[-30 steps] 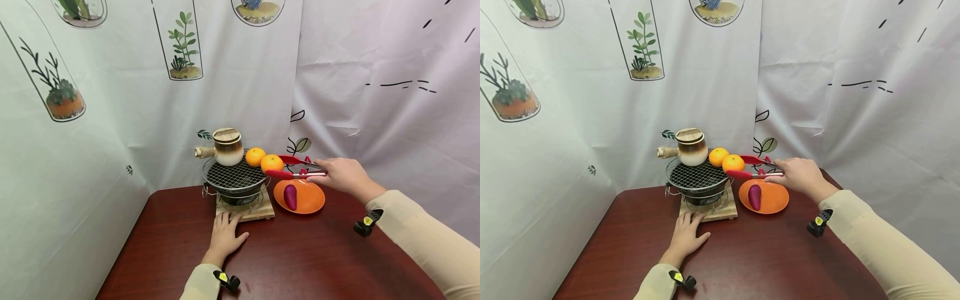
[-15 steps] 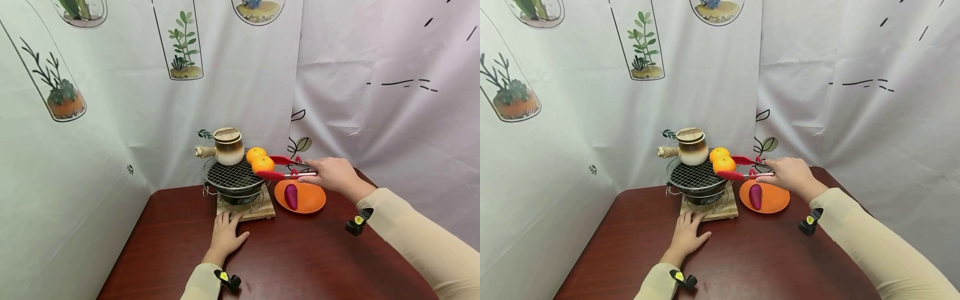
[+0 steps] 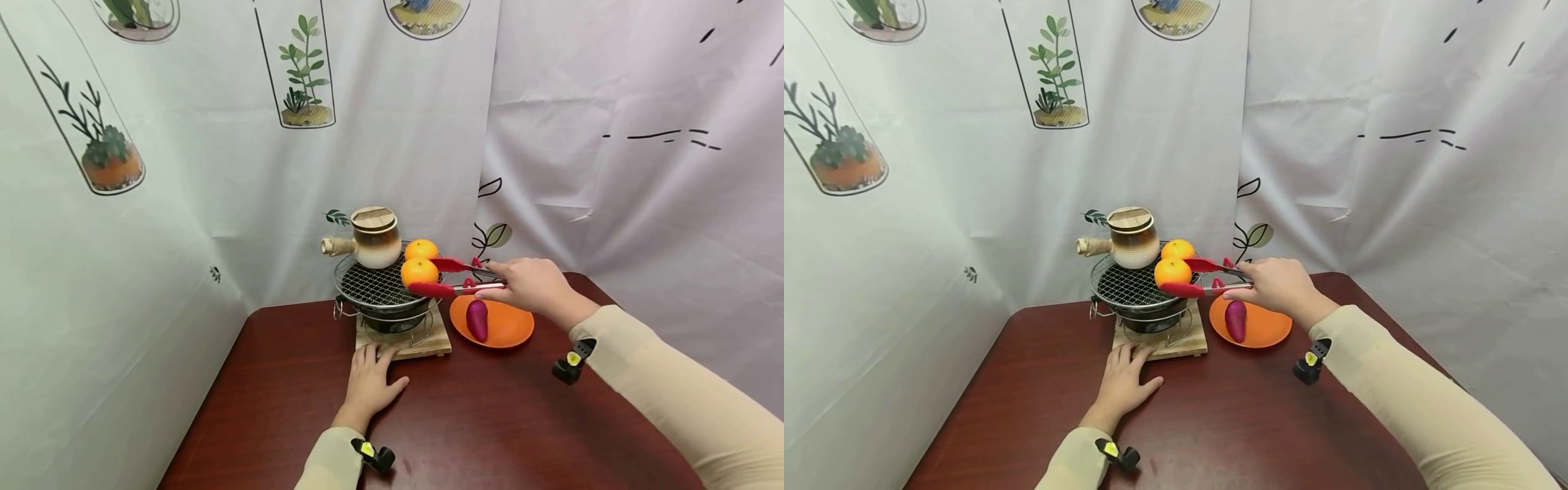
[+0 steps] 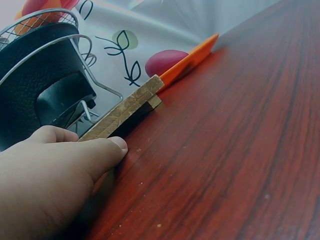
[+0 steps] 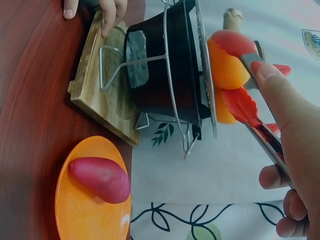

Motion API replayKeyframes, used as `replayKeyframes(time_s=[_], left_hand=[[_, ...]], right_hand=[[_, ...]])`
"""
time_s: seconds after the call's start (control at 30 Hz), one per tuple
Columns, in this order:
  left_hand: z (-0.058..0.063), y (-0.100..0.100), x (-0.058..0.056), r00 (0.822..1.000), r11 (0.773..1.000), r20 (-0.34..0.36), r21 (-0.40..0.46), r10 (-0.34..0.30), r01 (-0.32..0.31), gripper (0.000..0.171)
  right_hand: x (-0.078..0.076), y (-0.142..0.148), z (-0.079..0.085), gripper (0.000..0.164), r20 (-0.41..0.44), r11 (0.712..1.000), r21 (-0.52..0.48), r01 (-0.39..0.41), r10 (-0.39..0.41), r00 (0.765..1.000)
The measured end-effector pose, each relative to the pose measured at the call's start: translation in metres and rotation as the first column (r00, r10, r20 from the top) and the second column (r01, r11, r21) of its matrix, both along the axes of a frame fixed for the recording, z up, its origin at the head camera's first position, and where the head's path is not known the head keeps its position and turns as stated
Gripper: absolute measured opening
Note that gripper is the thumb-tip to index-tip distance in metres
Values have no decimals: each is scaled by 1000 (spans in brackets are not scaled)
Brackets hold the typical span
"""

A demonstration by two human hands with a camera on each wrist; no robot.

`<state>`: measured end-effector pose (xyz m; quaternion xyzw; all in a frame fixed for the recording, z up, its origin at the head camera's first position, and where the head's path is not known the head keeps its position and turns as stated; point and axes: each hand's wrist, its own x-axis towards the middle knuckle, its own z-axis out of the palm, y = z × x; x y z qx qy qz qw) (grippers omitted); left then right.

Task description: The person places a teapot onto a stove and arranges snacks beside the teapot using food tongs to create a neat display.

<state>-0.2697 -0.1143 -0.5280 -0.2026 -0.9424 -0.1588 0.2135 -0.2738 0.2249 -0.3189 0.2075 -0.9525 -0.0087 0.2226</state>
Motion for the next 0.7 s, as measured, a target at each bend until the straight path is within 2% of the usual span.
replayKeyframes(time_s=[0.7], left_hand=[[1,0,0,1000,1000,2,13,-3,3,61]], right_hand=[[-2,-7,0,74,18,1000,4,7,-7,1000]])
